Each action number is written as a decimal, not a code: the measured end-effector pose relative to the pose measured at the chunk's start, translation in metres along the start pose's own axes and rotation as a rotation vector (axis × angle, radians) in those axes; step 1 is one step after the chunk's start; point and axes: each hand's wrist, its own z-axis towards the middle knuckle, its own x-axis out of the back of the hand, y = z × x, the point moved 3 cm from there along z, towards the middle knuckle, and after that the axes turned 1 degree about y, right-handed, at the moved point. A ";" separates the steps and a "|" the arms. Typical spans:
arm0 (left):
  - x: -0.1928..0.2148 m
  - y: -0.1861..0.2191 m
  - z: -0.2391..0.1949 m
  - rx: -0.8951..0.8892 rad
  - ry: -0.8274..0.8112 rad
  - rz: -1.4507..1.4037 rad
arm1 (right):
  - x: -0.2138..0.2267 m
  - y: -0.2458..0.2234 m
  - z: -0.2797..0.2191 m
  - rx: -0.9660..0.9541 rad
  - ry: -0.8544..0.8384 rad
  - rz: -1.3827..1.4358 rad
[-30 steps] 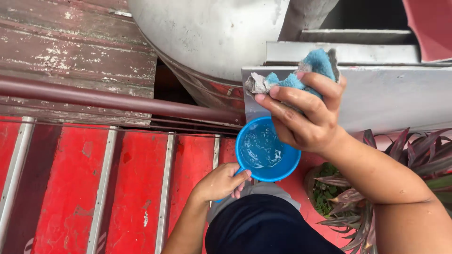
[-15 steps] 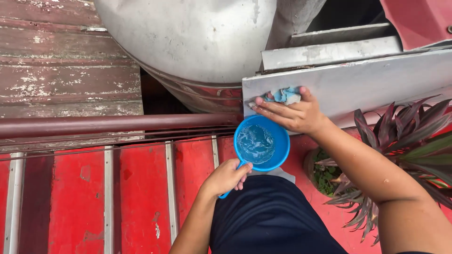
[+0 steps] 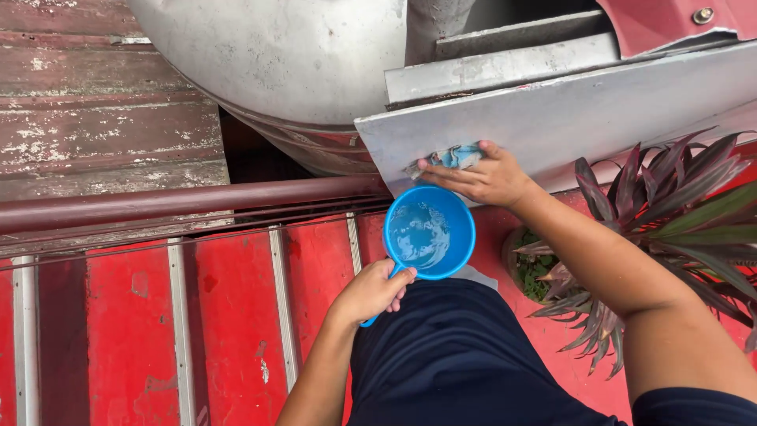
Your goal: Scrubbing a flat vertical surface with a wet rag and a bucket of water.
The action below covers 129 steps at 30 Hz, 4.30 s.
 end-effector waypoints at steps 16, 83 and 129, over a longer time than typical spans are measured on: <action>-0.060 0.020 -0.008 -0.129 0.063 -0.208 | -0.001 0.038 -0.066 -0.070 0.184 -0.022; -0.157 0.054 0.176 -0.133 -0.279 -0.066 | 0.029 0.167 -0.219 -0.489 0.270 -0.205; -0.292 0.085 0.263 -0.104 -0.164 -0.213 | 0.002 0.236 -0.370 -0.673 0.618 -0.012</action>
